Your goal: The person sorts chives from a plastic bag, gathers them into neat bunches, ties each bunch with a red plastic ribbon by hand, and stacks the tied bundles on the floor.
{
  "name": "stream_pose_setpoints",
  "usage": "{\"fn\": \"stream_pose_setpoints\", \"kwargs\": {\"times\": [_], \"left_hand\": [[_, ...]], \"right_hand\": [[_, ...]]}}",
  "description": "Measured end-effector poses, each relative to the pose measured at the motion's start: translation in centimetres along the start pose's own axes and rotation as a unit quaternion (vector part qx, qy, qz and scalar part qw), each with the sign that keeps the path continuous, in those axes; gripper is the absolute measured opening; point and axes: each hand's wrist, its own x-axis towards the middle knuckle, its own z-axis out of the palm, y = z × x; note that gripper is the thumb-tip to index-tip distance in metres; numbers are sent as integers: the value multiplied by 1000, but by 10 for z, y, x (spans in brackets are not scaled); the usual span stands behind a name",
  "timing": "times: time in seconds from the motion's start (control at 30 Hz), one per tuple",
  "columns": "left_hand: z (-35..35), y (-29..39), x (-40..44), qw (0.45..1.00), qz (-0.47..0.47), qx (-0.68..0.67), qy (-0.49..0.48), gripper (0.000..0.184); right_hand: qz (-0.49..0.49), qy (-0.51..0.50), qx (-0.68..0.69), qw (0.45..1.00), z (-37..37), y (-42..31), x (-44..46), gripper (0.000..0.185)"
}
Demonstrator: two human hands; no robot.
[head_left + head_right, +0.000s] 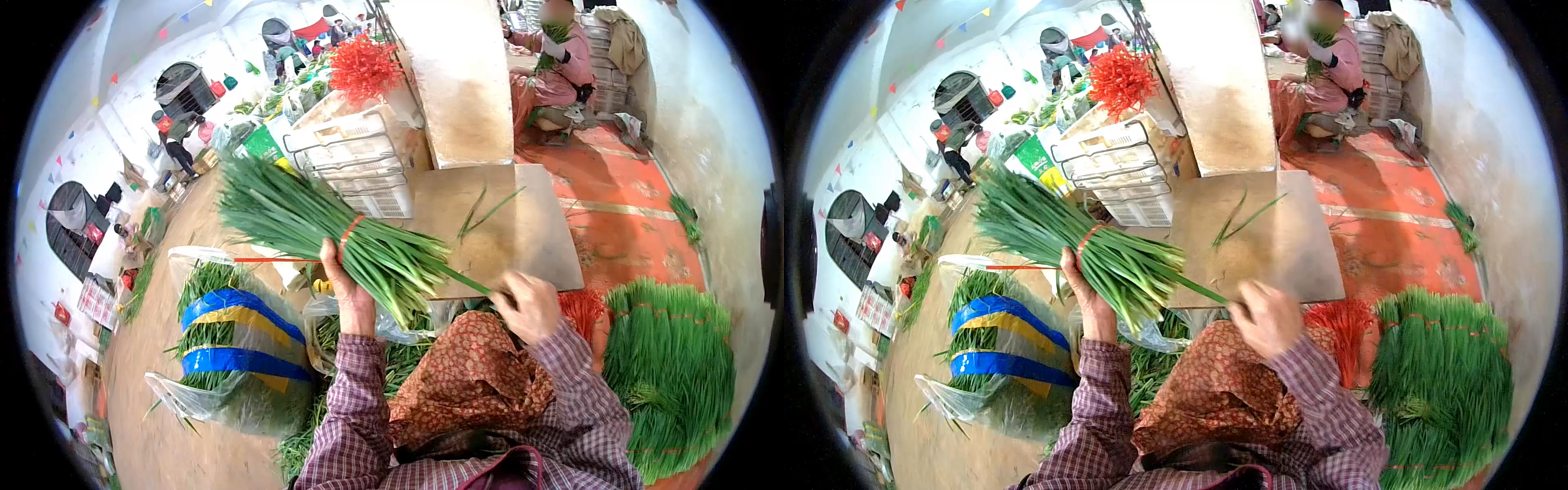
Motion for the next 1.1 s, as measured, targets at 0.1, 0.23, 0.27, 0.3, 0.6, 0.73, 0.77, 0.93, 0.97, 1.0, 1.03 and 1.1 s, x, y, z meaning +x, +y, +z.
{"fn": "stream_pose_setpoints", "kwargs": {"times": [0.1, 0.23, 0.27, 0.3, 0.6, 0.73, 0.77, 0.93, 0.97, 1.0, 1.03, 1.1], "left_hand": [[-9, 17, 9, 998, 54, -31, 23, 62], [-10, 17, 10, 997, 52, -48, 23, 56], [-7, 13, 9, 998, 42, -50, 20, 57], [-5, 10, 7, 999, 25, -41, 10, 57], [19, -22, -5, 1000, -17, -17, 3, 50], [27, -19, -9, 999, -34, 2, -12, 45], [26, -19, -8, 999, -35, 3, -11, 45], [21, -19, -8, 996, -52, 67, 9, 64], [24, -18, -12, 996, -50, 66, -17, 70], [19, -20, -13, 992, -50, 102, -53, 78], [25, -24, -17, 994, -30, 91, -51, 62], [38, -24, -13, 994, -27, 99, -21, 52]], "right_hand": [[52, -124, -85, 987, -1, 49, -51, 18], [82, -167, -115, 976, -6, 54, -57, 40], [61, -91, -93, 990, -9, 38, -43, 49], [44, -45, -22, 998, -14, 20, -26, 61], [-53, -15, 5, 998, 13, -69, 51, 112], [16, -124, 120, 985, 42, -32, 61, 109], [38, -165, 155, 973, 44, -27, 61, 107], [15, -146, 237, 960, 37, -19, 68, 97], [11, -129, 255, 958, 30, -21, 71, 95], [24, -145, 269, 952, 21, -27, 76, 95], [23, -145, 270, 952, 22, -27, 78, 95], [23, -165, 299, 940, 28, -25, 82, 97]]}}
